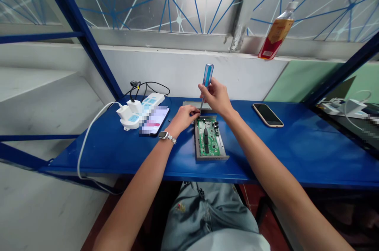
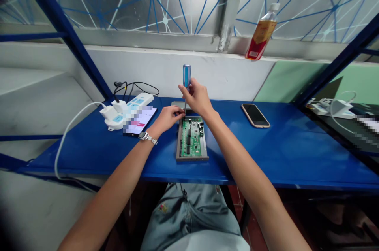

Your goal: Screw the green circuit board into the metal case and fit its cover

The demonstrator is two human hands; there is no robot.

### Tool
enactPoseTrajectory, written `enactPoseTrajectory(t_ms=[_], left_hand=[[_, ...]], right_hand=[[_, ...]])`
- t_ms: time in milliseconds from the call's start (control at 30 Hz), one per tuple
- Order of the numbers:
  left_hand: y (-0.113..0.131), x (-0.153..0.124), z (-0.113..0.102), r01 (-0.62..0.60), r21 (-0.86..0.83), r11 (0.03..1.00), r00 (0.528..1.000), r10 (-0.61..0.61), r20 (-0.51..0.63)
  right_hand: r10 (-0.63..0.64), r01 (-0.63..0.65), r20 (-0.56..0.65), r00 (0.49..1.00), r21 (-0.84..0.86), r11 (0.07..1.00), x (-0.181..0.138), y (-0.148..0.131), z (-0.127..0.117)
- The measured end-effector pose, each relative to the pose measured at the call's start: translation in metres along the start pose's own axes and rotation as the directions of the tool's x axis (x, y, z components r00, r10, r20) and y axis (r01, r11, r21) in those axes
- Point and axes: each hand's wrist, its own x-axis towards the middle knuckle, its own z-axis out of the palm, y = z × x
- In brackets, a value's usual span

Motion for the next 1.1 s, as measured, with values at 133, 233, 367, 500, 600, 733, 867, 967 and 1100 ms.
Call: enactPoseTrajectory(t_ms=[133, 233, 367, 500, 600, 733, 867, 967, 1100], left_hand=[[0.001, 0.0, 0.0, 0.001, 0.002, 1.0, 1.0, -0.001, -0.002], [0.002, -0.001, 0.0, -0.003, 0.006, 1.0, 1.0, 0.003, -0.001], [0.001, -0.002, 0.0, -0.005, -0.004, 1.0, 1.0, 0.005, 0.004], [-0.002, -0.003, 0.002, 0.02, -0.001, 1.0, 0.999, -0.02, 0.047], [-0.005, -0.004, 0.002, 0.013, -0.001, 1.0, 0.999, -0.013, 0.048], [-0.005, -0.004, 0.002, 0.01, -0.028, 1.0, 0.998, -0.008, 0.061], [-0.002, -0.005, 0.001, 0.023, -0.035, 0.999, 0.998, -0.02, 0.066], [0.001, -0.006, 0.0, 0.008, -0.025, 1.0, 0.998, -0.006, 0.058], [0.008, -0.006, 0.0, -0.019, 0.014, 1.0, 0.998, 0.018, 0.068]], right_hand=[[-0.007, 0.007, 0.008, 1.0, 0.005, 1.0, -0.002, -0.001, 0.0], [-0.019, 0.019, -0.007, 1.0, 0.007, 1.0, -0.005, -0.001, -0.002], [-0.02, 0.021, -0.017, 1.0, 0.034, 0.999, -0.01, -0.001, -0.007], [-0.005, 0.015, -0.1, 0.995, 0.095, 0.995, -0.013, -0.001, -0.016], [0.012, 0.008, -0.151, 0.988, 0.13, 0.991, -0.013, -0.001, -0.021], [0.024, 0.001, -0.167, 0.986, 0.149, 0.989, -0.013, -0.001, -0.022], [0.017, 0.01, -0.163, 0.986, 0.162, 0.987, -0.013, -0.002, -0.022], [0.013, 0.016, -0.17, 0.985, 0.169, 0.985, -0.011, -0.004, -0.023], [0.026, -0.006, -0.141, 0.99, 0.14, 0.99, -0.008, -0.006, -0.022]])
